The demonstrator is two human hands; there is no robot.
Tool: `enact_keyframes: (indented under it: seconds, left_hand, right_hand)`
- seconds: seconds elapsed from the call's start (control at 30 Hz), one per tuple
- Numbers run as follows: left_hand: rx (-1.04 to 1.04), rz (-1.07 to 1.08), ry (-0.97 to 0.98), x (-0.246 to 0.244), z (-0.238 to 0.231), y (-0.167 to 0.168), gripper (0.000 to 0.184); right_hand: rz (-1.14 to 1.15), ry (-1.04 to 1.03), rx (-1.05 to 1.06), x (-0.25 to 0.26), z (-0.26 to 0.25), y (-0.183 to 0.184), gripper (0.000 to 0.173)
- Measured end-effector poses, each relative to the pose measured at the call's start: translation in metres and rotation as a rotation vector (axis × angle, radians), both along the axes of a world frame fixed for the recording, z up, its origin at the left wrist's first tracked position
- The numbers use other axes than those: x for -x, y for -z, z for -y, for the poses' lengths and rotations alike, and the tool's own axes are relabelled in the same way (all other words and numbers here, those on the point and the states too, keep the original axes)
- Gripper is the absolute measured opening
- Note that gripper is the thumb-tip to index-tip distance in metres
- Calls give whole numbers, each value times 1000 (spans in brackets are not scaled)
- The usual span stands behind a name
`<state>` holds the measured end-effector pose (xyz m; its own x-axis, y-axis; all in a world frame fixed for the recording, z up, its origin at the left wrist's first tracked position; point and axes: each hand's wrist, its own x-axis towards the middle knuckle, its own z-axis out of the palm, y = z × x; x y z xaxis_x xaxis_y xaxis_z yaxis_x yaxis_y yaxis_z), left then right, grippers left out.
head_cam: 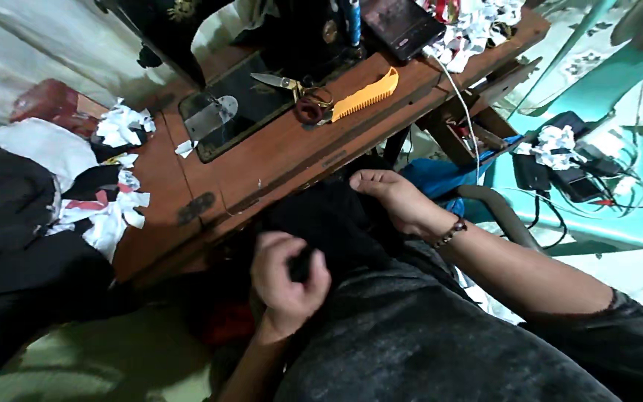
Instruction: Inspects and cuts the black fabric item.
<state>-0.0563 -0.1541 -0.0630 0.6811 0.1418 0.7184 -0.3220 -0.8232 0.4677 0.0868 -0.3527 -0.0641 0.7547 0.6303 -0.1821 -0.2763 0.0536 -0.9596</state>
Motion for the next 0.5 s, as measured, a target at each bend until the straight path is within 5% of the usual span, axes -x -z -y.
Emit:
enact_keyframes:
  seconds: [0.13, 0.17, 0.33, 0.43, 0.5]
  left_hand:
    - [-167, -315, -58, 4, 23, 25, 98]
    - [-160, -342, -69, 0, 26, 31, 104]
    - [486, -328, 131, -13, 33, 30, 71]
    - [658, -446, 24, -23, 28, -11, 50]
    - [590, -465, 92, -29, 18, -37, 44]
  right_hand:
    - [-171, 56, -94, -1, 3, -49, 26]
    - [-191, 65, -113, -1, 4, -56, 27]
    - [13, 117, -21, -20, 8, -51, 28]
    - [592, 337, 283, -39, 31, -33, 12]
    - [954, 344, 416, -35, 46, -41, 28]
